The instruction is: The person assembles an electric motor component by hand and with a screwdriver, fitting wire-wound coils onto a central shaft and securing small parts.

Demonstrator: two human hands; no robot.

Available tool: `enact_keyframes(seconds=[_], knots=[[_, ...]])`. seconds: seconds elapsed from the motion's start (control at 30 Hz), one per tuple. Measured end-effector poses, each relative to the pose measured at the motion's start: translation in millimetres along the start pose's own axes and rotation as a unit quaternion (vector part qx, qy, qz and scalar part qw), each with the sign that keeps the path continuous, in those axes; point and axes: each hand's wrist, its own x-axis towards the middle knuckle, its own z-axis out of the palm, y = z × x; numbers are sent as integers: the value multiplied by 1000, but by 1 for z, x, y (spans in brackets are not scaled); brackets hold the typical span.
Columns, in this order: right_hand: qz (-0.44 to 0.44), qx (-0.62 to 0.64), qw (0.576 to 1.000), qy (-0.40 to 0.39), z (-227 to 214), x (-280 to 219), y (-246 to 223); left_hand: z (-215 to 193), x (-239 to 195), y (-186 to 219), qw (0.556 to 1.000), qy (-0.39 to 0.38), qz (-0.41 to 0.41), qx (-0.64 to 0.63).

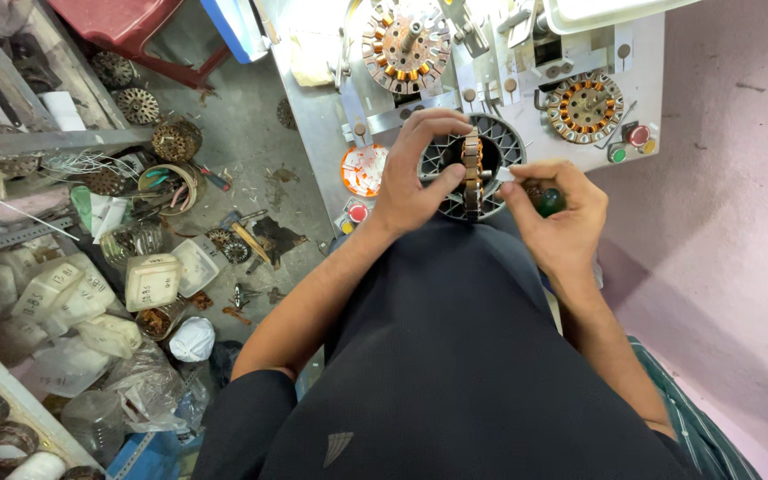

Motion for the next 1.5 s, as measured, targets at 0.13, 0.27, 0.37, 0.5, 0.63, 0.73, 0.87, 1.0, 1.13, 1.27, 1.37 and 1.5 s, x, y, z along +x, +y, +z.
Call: enact_keyframes(seconds=[0.13,0.27,0.37,0.5,0.63,0.73,0.87,1.0,1.13,1.27,1.37,1.5], knots=[[-2,-27,1000,9,7,-1,-5,-3,7,-17,983,-92,3,-159],[-75,-104,992,-3,12,2,-9,-13,14,-29,969,-185,16,-163],[-86,-113,990,-6,14,3,-10,-17,17,-35,961,-213,17,-175],[-108,-120,987,-8,16,4,-10,-17,17,-37,965,-208,13,-159],[-138,-127,982,-21,16,5,-8,-17,17,-39,964,-206,21,-170],[-158,-144,976,-32,16,7,-7,-18,17,-41,965,-200,44,-166],[-170,-187,966,-50,17,10,-8,-16,16,-43,964,-200,26,-171],[-149,-201,965,-79,16,16,-14,-15,15,-44,963,-202,-6,-177],[-72,-180,974,-122,9,29,-20,-16,15,-45,967,-198,22,-160],[-67,-174,975,-123,7,32,-23,-14,13,-44,967,-194,24,-161],[-121,-193,969,-97,13,23,-24,-15,12,-43,967,-190,19,-166],[-138,-221,961,-95,14,17,-23,-14,12,-44,970,-183,36,-154]])
